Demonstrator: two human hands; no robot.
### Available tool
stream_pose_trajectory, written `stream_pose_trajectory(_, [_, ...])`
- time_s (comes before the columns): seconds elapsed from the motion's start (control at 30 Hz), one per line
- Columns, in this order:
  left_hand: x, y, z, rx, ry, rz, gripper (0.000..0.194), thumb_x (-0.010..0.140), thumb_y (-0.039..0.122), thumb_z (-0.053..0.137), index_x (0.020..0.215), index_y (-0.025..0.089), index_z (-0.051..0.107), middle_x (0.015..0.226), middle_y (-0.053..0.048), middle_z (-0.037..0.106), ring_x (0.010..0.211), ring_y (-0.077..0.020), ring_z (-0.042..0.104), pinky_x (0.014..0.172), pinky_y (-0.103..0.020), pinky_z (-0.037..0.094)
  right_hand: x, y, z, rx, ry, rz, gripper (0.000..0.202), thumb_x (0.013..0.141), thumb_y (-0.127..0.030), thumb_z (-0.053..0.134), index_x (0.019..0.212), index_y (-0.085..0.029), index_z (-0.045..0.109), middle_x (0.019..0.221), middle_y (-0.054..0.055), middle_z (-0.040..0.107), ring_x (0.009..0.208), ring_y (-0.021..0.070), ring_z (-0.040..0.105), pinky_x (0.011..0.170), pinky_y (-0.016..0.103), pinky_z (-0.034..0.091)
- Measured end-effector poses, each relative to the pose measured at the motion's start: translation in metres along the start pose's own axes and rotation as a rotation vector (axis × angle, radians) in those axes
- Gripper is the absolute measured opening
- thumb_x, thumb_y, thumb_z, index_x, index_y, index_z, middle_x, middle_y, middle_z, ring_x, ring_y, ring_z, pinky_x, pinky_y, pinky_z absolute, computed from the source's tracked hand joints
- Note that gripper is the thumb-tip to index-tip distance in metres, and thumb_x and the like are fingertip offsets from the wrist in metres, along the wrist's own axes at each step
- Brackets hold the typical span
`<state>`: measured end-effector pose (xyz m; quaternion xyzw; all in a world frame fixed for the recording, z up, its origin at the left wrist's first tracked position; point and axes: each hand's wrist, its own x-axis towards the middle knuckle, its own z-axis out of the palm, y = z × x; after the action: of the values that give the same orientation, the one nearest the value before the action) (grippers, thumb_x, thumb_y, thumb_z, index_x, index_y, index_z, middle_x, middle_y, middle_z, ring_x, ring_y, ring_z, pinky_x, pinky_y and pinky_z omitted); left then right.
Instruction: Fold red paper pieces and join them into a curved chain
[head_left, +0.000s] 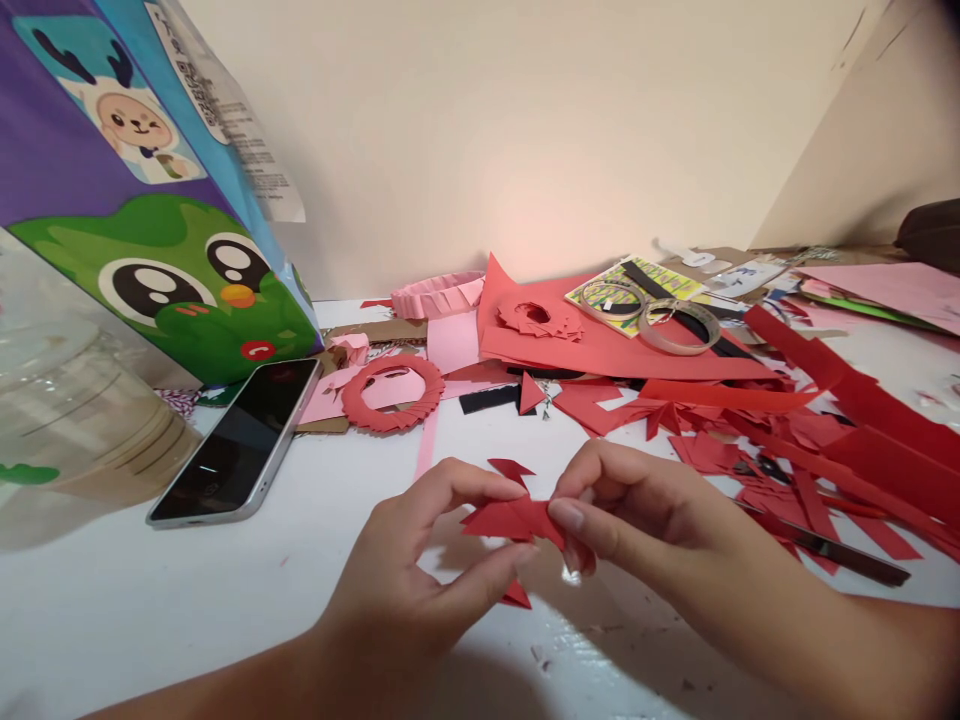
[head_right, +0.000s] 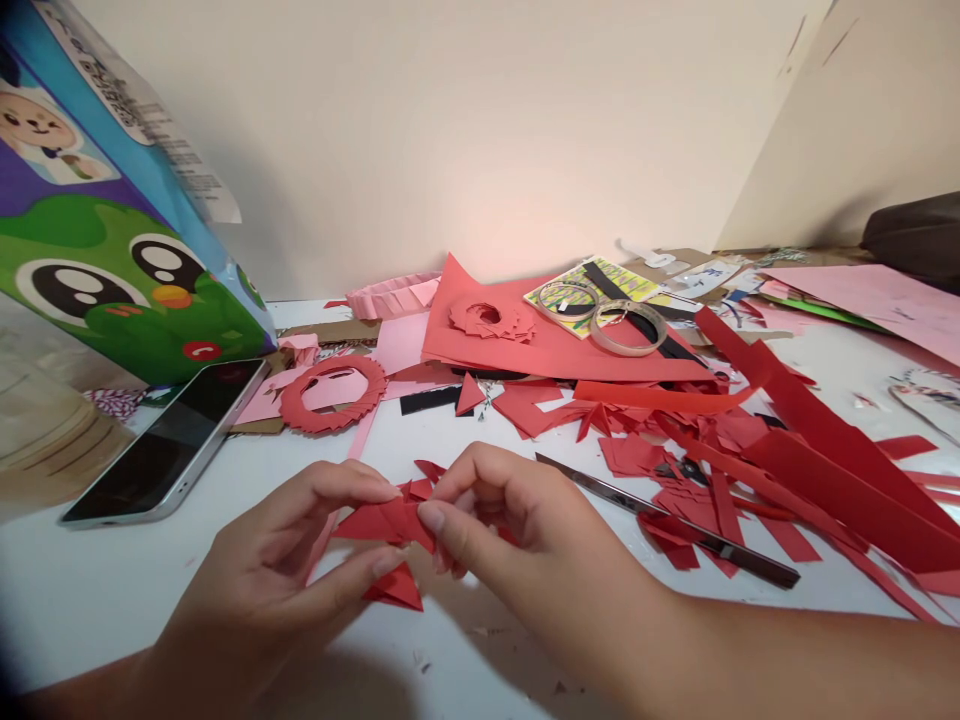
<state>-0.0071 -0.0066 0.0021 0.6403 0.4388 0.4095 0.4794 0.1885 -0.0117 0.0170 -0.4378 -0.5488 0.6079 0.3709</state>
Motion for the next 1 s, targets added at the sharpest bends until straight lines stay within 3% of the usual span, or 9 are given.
stream_pose_trajectory(0.13, [-0.001,0.007,0.002,-0.089,-0.015,-0.105,0.021,0.085,0.027,0.069,0.104,0.033,0.066,0.090,0.002,0.073,0.078,-0.0151,0.069,0.062,-0.018,0.054,0.002,0.004,-0.003,-0.115,0.059,-0.076,0.021,0.091,-0.034,0.063,0.076,-0.021,0.059,0.065,-0.006,0.053,0.057,0.0075,0.044,0.050,0.019,0.035])
stream_pose_trajectory(0.27, [0.000,0.010,0.002,-0.082,0.048,-0.189,0.014,0.086,0.037,0.068,0.098,0.030,0.064,0.094,0.000,0.071,0.092,-0.0207,0.069,0.056,-0.016,0.051,0.004,0.007,-0.005,-0.121,0.065,-0.087,0.020,0.092,-0.036,0.062,0.077,-0.022,0.059,0.065,-0.006,0.055,0.056,0.0079,0.045,0.048,0.019,0.034])
stream_pose_trajectory(0.37, [0.002,0.006,0.001,-0.001,0.062,-0.117,0.015,0.084,0.033,0.071,0.097,0.033,0.065,0.089,0.001,0.069,0.093,-0.0215,0.067,0.053,-0.016,0.050,0.004,0.008,-0.006,-0.095,0.072,-0.053,0.022,0.092,-0.038,0.062,0.078,-0.022,0.058,0.065,-0.006,0.055,0.055,0.0076,0.045,0.049,0.019,0.035])
stream_pose_trajectory(0.5, [0.002,0.001,-0.001,0.153,0.107,0.024,0.015,0.083,0.025,0.072,0.092,0.036,0.069,0.075,0.006,0.066,0.068,-0.0122,0.063,0.059,-0.017,0.050,0.004,0.009,-0.004,-0.042,0.044,0.001,0.027,0.091,-0.042,0.062,0.076,-0.021,0.056,0.062,-0.007,0.052,0.054,0.0070,0.044,0.048,0.018,0.033])
stream_pose_trajectory(0.67, [0.002,0.002,-0.003,0.168,0.143,0.053,0.017,0.081,0.023,0.074,0.090,0.036,0.070,0.075,0.008,0.067,0.065,-0.0100,0.062,0.058,-0.015,0.049,0.005,0.008,-0.003,-0.017,0.016,0.019,0.028,0.091,-0.041,0.062,0.075,-0.020,0.053,0.063,-0.006,0.053,0.056,0.0075,0.044,0.050,0.018,0.035])
stream_pose_trajectory(0.83, [0.002,0.001,0.002,0.070,0.089,0.006,0.015,0.082,0.022,0.072,0.091,0.033,0.067,0.080,0.006,0.066,0.071,-0.0112,0.063,0.061,-0.015,0.052,0.007,0.010,-0.004,-0.046,0.022,-0.014,0.026,0.091,-0.038,0.062,0.075,-0.019,0.055,0.062,-0.006,0.052,0.054,0.0071,0.041,0.048,0.019,0.032])
stream_pose_trajectory(1.0, [0.004,-0.001,0.003,-0.092,-0.005,-0.142,0.011,0.085,0.030,0.070,0.094,0.031,0.063,0.078,0.003,0.065,0.071,-0.0139,0.063,0.049,-0.014,0.047,0.009,0.009,-0.006,-0.201,0.015,-0.085,0.024,0.089,-0.037,0.062,0.073,-0.020,0.058,0.061,-0.005,0.054,0.053,0.0089,0.044,0.048,0.021,0.034])
